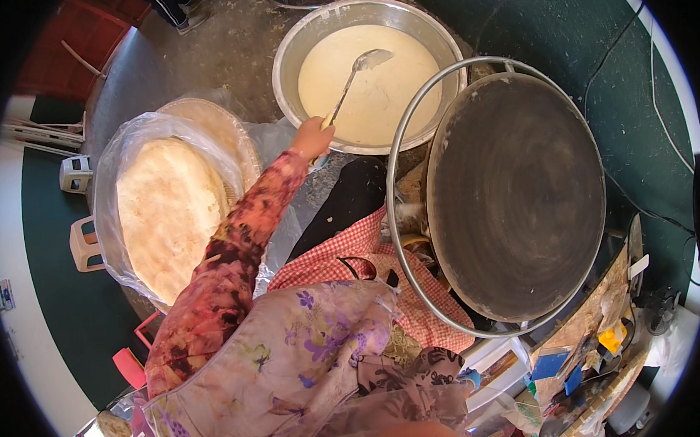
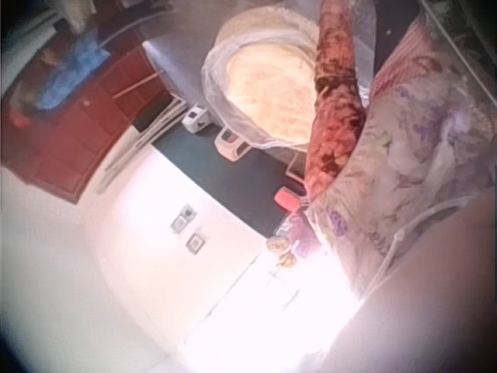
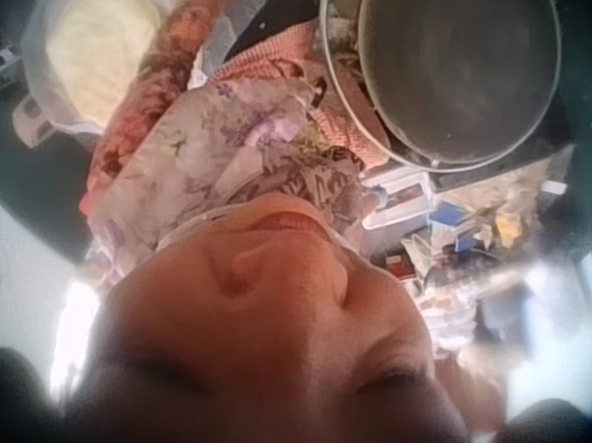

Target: The person ladles batter onto a hot griddle, spreads it into a thin circle, cooks it, then lifts and folds the crepe before placing it into a container. The process repeats with multiple crepes.

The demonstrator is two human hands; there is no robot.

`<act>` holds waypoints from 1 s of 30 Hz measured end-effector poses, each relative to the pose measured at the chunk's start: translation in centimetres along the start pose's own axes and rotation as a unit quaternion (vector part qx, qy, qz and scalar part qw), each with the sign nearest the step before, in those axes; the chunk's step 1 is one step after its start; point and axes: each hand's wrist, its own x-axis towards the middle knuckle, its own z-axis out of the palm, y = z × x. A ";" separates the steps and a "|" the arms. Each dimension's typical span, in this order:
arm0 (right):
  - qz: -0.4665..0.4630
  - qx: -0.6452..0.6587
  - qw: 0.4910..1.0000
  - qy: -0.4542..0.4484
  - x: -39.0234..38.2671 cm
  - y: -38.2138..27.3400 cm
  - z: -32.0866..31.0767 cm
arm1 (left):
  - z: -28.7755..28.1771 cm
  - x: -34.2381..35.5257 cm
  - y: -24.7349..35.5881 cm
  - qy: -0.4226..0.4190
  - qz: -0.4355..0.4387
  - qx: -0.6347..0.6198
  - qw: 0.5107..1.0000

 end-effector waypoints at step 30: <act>-0.001 0.012 0.998 0.054 0.7 2.8 -10.1 | 6.3 2.4 -6.8 -0.422 -0.300 -0.677 0.523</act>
